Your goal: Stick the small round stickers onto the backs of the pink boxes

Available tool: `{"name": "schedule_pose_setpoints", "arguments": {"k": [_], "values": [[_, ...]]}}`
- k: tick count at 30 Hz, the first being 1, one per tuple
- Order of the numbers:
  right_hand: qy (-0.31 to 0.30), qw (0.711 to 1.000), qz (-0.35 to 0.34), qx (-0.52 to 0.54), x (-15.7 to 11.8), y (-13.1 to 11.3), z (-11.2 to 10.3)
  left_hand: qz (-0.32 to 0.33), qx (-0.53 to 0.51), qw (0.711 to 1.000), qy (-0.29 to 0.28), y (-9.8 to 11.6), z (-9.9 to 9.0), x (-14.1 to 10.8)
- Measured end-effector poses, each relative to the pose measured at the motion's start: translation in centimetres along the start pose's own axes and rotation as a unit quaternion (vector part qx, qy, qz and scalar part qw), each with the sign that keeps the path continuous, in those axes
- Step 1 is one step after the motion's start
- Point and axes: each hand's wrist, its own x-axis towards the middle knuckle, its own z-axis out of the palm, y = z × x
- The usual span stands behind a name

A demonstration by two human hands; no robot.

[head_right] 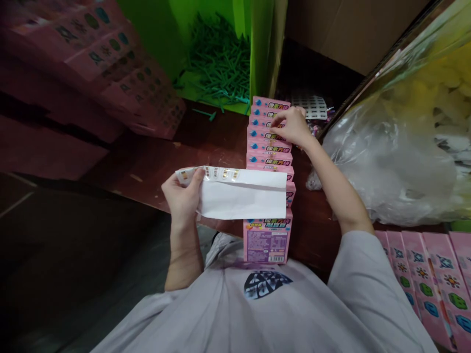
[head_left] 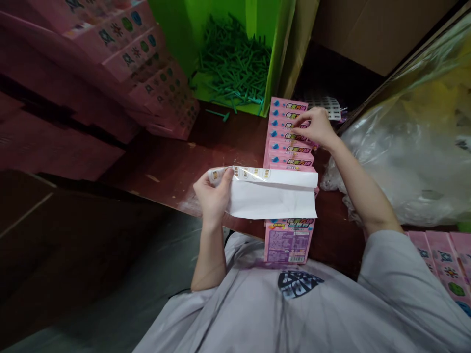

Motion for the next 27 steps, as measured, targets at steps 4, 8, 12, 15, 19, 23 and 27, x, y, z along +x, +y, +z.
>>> {"name": "schedule_pose_setpoints", "arguments": {"k": [4,8,12,15,19,23,27], "values": [[0.013,0.995,0.000,-0.102,0.1,0.2,0.6,0.001,-0.004,1.000,-0.001,-0.1,0.1,0.1],[0.051,0.992,0.004,-0.111,-1.3,-2.2,0.2,0.020,-0.001,1.000,-0.002,0.0,0.2,-0.1],[-0.012,0.997,-0.009,0.079,-3.5,-6.7,-0.8,0.063,0.004,0.998,0.004,0.5,0.6,-0.5],[-0.184,0.953,-0.059,0.232,-5.0,-9.3,-1.1,0.091,-0.003,0.996,0.014,0.7,0.8,-0.7],[-0.216,0.937,-0.038,0.273,-5.8,-9.9,-0.8,0.115,-0.012,0.993,0.001,0.8,1.1,-0.8],[-0.203,0.931,-0.001,0.304,-5.6,-9.1,-0.4,0.121,-0.003,0.992,-0.017,0.9,1.1,-1.0],[-0.213,0.920,0.024,0.329,-5.6,-9.0,-0.3,0.128,-0.005,0.991,-0.044,0.9,1.0,-1.3]]}}
